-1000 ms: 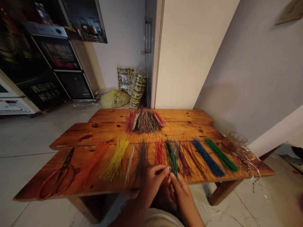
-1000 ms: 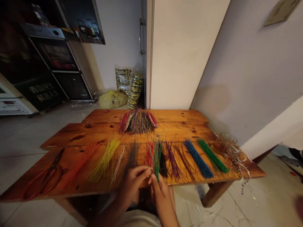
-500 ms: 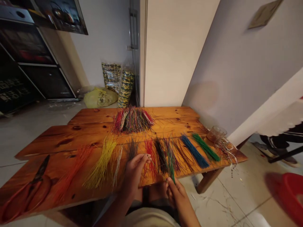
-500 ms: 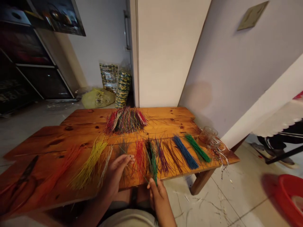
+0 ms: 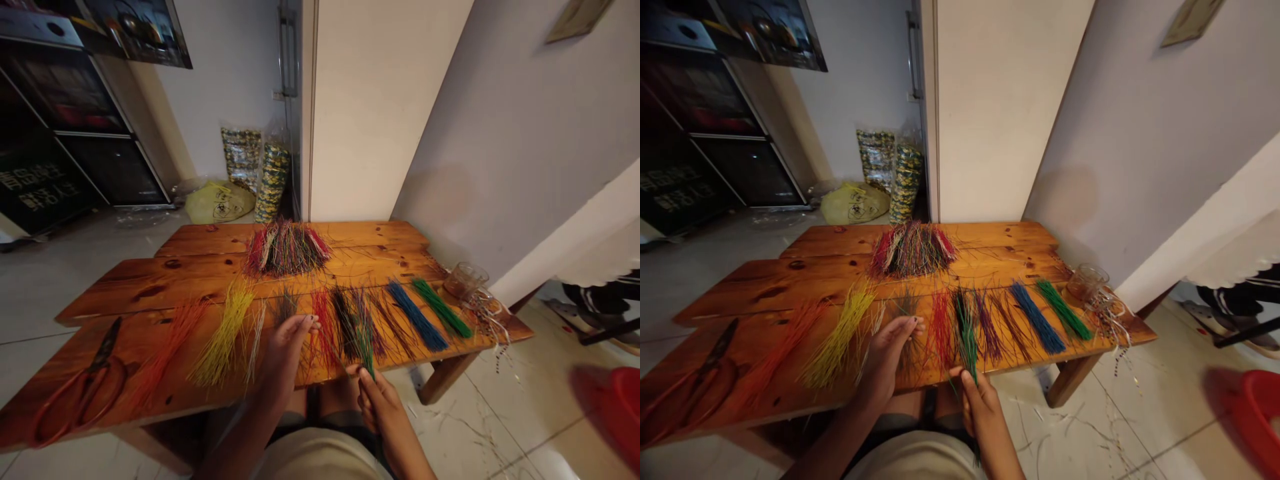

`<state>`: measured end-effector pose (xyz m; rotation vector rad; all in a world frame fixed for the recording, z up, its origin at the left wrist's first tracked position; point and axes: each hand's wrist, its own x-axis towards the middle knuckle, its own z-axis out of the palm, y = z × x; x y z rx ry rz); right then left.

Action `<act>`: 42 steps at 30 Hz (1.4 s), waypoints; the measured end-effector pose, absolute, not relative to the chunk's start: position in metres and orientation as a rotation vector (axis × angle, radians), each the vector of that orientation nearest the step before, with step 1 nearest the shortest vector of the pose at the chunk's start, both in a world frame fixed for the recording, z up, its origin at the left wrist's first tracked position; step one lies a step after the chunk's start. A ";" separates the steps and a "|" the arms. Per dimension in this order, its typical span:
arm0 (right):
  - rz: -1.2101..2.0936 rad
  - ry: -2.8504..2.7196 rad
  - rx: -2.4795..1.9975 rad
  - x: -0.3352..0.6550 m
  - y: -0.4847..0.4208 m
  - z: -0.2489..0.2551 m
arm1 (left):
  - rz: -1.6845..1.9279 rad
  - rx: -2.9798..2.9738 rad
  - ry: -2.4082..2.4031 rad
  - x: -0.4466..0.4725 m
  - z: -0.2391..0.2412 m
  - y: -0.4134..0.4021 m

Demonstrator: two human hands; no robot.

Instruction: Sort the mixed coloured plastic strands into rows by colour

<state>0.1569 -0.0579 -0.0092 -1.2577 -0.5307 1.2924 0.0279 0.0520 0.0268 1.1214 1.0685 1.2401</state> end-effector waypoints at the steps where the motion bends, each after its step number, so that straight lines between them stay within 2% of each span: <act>1: 1.329 -0.514 -1.237 0.156 -0.057 -0.007 | 1.248 1.120 1.068 0.028 0.028 0.050; 7: 1.648 -0.435 -1.089 0.161 -0.062 0.002 | 1.295 1.113 1.064 0.027 0.027 0.047; 14: 1.695 -0.337 -1.024 0.166 -0.072 0.001 | 1.326 1.111 1.063 0.026 0.028 0.046; 23: 1.522 -0.274 -1.011 0.172 -0.074 -0.003 | 1.211 0.984 0.977 0.025 0.015 0.054; 36: 1.255 -0.405 -1.162 0.194 -0.073 -0.010 | 1.376 0.841 0.981 0.005 0.024 0.067; 42: 0.794 -0.610 -1.518 0.286 -0.077 -0.026 | 1.581 0.657 1.143 -0.021 0.013 0.064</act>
